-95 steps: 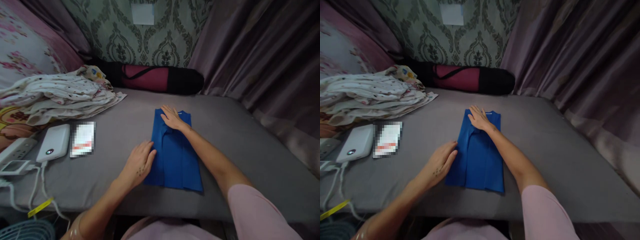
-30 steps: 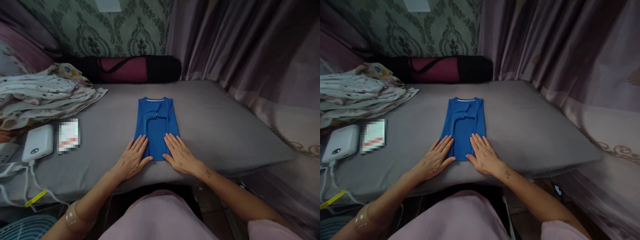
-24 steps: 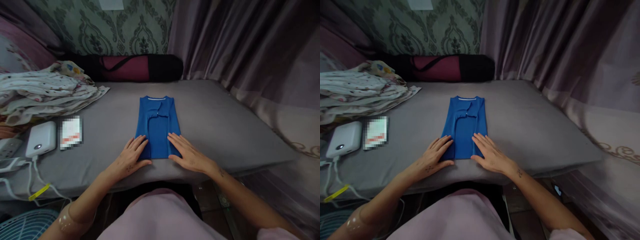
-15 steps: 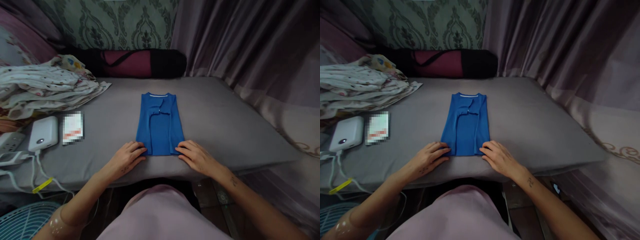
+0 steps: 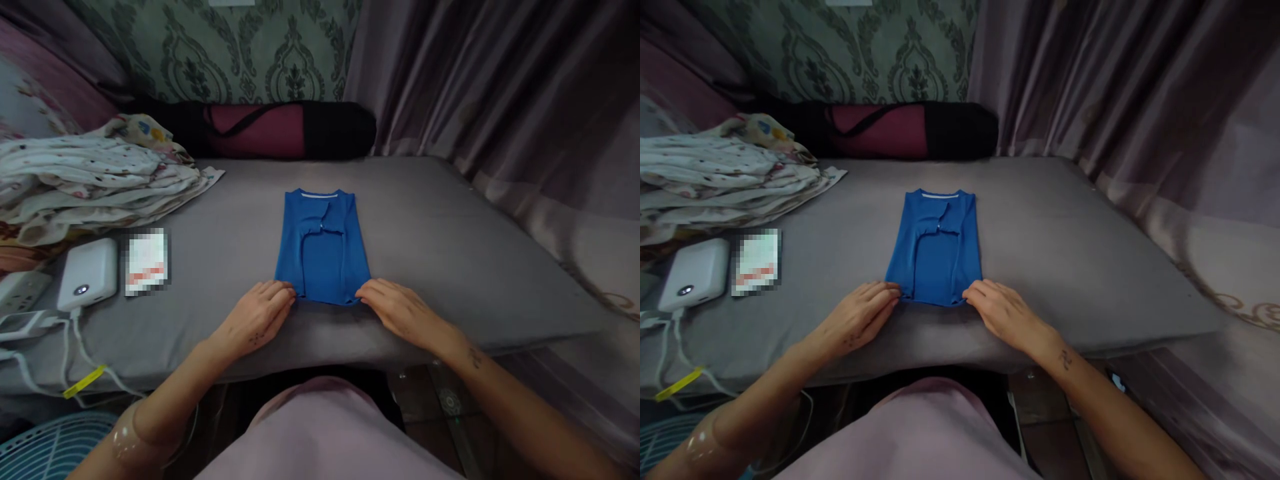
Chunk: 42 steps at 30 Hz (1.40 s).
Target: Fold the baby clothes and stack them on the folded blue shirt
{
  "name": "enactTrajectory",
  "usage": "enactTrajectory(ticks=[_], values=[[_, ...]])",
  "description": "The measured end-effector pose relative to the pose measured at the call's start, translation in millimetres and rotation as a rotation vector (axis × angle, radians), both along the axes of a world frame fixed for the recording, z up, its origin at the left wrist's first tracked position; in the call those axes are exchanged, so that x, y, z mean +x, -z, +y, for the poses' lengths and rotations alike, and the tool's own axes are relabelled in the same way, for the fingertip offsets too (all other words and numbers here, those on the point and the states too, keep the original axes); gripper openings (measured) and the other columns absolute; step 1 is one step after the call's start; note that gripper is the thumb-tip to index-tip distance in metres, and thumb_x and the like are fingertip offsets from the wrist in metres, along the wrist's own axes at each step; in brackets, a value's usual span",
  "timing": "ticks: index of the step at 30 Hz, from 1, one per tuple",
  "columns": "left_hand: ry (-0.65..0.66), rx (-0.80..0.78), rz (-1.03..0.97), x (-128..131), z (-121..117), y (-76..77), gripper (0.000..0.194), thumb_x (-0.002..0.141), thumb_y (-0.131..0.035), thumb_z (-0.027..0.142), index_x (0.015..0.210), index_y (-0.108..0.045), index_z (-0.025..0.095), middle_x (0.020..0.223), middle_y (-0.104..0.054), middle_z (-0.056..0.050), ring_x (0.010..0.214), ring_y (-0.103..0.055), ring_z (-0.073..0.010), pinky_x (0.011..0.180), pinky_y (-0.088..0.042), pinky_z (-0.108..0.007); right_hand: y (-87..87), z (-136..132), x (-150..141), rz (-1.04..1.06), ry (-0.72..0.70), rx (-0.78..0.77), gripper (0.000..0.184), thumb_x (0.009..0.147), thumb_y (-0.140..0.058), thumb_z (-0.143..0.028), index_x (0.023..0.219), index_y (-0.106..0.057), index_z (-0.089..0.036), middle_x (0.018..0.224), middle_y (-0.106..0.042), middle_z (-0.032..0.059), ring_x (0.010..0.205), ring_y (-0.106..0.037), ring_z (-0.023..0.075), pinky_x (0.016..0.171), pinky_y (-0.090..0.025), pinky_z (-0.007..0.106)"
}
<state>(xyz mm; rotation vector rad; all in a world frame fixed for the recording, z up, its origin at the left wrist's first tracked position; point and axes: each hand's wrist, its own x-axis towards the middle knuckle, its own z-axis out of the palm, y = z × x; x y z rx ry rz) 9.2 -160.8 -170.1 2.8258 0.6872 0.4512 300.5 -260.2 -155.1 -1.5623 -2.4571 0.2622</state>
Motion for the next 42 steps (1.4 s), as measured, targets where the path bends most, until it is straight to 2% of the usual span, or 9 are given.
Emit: enactTrajectory(ticks=[7,12,18,26,29,31,35,38,42], values=[[-0.122,-0.215,-0.135,17,52,-17.7,0.036,0.099,-0.031,0.038,0.111,-0.06,0.02,0.098,-0.066,-0.007,0.089,-0.062,-0.0174,0.082,-0.049,-0.03,-23.1,61,26,0.215,0.071,-0.052,0.032,0.098,-0.035,-0.029,0.109,-0.064,-0.022,0.099,-0.067,0.0056,0.09,-0.062,0.0188,0.083,-0.048,0.032],[-0.148,-0.329,-0.111,34,99,-7.5,0.041,0.097,-0.033,0.045,0.105,-0.064,0.02,0.099,-0.069,-0.006,0.088,-0.063,-0.0185,0.081,-0.048,-0.028,-8.8,104,36,0.247,0.109,-0.108,0.032,0.097,-0.036,-0.028,0.107,-0.065,-0.022,0.104,-0.069,0.005,0.096,-0.063,0.0193,0.087,-0.047,0.033],[-0.156,-0.357,-0.054,48,125,14.0,0.037,0.095,-0.037,0.042,0.105,-0.064,0.02,0.1,-0.07,-0.006,0.091,-0.064,-0.0195,0.083,-0.047,-0.029,12.4,119,39,0.191,0.156,-0.091,0.031,0.096,-0.037,-0.025,0.102,-0.067,-0.02,0.1,-0.068,0.0071,0.093,-0.062,0.019,0.086,-0.047,0.033],[-0.331,-0.185,-0.079,47,123,19.9,0.035,0.094,-0.041,0.038,0.111,-0.061,0.014,0.1,-0.066,-0.011,0.087,-0.063,-0.0202,0.082,-0.049,-0.032,31.3,115,38,0.068,0.286,0.05,0.032,0.098,-0.036,-0.027,0.109,-0.065,-0.018,0.103,-0.062,0.0095,0.091,-0.06,0.0188,0.084,-0.047,0.031],[-0.413,-0.004,-0.14,42,109,12.1,0.037,0.096,-0.037,0.037,0.112,-0.06,0.013,0.104,-0.063,-0.014,0.092,-0.062,-0.0212,0.084,-0.049,-0.035,29.7,107,31,0.014,0.362,0.153,0.038,0.099,-0.03,-0.022,0.113,-0.064,-0.016,0.109,-0.063,0.0133,0.102,-0.059,0.0225,0.09,-0.046,0.036],[-0.358,0.058,-0.139,43,95,9.5,0.038,0.098,-0.033,0.036,0.113,-0.06,0.015,0.108,-0.064,-0.013,0.099,-0.061,-0.0213,0.089,-0.049,-0.035,28.3,100,20,0.006,0.332,0.2,0.042,0.099,-0.026,-0.022,0.121,-0.061,-0.014,0.119,-0.061,0.015,0.115,-0.054,0.0242,0.099,-0.043,0.04],[-0.184,0.055,0.025,56,70,20.0,0.048,0.099,-0.027,0.041,0.129,-0.054,0.014,0.134,-0.055,-0.014,0.127,-0.049,-0.0245,0.107,-0.038,-0.041,31.0,86,-10,-0.047,0.134,0.127,0.05,0.1,-0.029,-0.038,0.14,-0.046,-0.013,0.146,-0.043,0.0126,0.138,-0.033,0.0255,0.114,-0.028,0.045],[-0.213,0.048,0.159,63,61,33.8,0.057,0.098,-0.028,0.047,0.139,-0.045,0.012,0.148,-0.041,-0.014,0.14,-0.029,-0.0288,0.115,-0.024,-0.047,36.5,82,-20,-0.103,0.08,0.031,0.054,0.099,-0.028,-0.044,0.146,-0.038,-0.017,0.154,-0.031,0.0096,0.143,-0.022,0.0284,0.115,-0.02,0.052],[-0.277,-0.006,0.21,59,61,42.8,0.062,0.095,-0.03,0.055,0.146,-0.037,0.02,0.155,-0.026,-0.012,0.143,-0.022,-0.0312,0.114,-0.024,-0.051,41.4,83,-15,-0.093,0.093,-0.031,0.052,0.099,-0.026,-0.047,0.147,-0.035,-0.027,0.156,-0.024,0.0059,0.144,-0.015,0.0307,0.114,-0.018,0.057]])
